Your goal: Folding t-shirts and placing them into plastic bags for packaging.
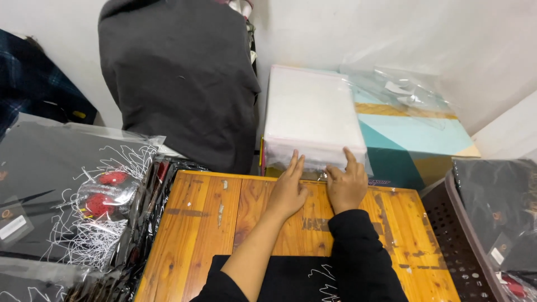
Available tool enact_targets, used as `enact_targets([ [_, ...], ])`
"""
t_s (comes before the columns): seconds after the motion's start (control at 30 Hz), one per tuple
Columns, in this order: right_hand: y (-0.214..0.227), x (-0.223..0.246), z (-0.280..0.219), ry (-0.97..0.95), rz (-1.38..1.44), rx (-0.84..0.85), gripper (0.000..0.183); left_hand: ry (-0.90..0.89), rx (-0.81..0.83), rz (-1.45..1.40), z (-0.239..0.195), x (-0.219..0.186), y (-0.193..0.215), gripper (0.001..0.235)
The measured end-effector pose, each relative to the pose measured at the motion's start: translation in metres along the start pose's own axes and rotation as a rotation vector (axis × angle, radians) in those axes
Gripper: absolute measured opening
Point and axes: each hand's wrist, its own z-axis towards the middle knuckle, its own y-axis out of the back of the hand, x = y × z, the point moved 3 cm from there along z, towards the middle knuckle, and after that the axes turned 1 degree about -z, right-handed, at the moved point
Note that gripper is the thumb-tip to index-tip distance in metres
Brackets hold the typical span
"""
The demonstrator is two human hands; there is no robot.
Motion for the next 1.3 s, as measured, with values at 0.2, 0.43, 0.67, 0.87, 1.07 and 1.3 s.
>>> enact_targets([
  [0.2,0.007,-0.001,-0.003,0.053,0.046,-0.02,0.009,0.084,-0.176,0.097,0.007,0.021,-0.01,0.07],
  [0.43,0.011,-0.004,-0.029,0.159,0.051,-0.185,0.006,-0.332,-0.648,0.491,0.012,0.074,-0.027,0.04],
  [0.67,0.127,0.022,-0.033,0.336,0.167,-0.146,0.009,-0.482,-0.57,0.572,-0.059,-0.009,0.027,0.019],
  [0.87,0.214,0.044,-0.048,0.435,0.394,-0.1,0.007,-0.54,-0.526,1.038,-0.172,-0.057,0.053,0.025],
  [1.07,0.251,0.068,-0.074,0.573,0.52,-0.054,0.009,-0.499,-0.531,1.168,-0.256,-0.093,0.068,0.027],
  [1.3,0.226,0.066,-0.12,0.622,0.434,0.494,0.059,-0.378,-0.511,1.28,-0.313,-0.069,0.077,0.031],
])
